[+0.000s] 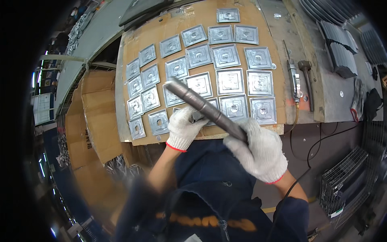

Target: The worker uses a metal rod and a hammer to flatten or straighten square metal components on a workbench.

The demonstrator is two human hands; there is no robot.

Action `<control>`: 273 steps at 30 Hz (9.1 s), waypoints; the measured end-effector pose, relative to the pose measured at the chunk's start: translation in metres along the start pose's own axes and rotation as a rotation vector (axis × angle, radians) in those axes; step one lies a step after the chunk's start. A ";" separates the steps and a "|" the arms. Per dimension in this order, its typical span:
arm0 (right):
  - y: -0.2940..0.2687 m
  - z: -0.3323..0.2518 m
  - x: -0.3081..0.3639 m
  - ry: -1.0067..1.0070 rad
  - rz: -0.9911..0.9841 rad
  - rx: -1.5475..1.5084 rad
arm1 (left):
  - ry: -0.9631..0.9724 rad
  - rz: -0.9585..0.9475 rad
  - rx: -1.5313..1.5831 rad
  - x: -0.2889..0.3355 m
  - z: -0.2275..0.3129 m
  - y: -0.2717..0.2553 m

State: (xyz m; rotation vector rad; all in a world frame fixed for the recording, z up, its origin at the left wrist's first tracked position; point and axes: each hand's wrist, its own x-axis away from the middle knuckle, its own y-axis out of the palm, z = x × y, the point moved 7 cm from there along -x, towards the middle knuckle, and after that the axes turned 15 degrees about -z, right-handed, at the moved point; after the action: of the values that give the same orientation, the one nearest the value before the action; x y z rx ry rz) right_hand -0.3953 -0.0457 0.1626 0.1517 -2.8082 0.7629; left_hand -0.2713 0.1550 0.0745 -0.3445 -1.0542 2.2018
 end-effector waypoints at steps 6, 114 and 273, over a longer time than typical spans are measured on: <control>0.024 -0.011 -0.024 -0.016 -0.168 0.670 | -0.098 -0.106 0.082 -0.003 -0.002 0.006; 0.050 0.112 0.068 0.333 0.295 -0.301 | 0.086 -0.394 0.058 -0.057 0.056 0.051; -0.035 0.084 0.124 0.387 0.492 0.048 | 0.218 -0.421 0.074 -0.084 0.138 0.089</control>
State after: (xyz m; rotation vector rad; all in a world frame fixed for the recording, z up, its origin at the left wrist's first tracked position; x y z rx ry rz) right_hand -0.5257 -0.1235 0.1400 -0.6326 -2.4685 0.8469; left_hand -0.3166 -0.0231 0.0906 -0.2908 -0.8363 1.7773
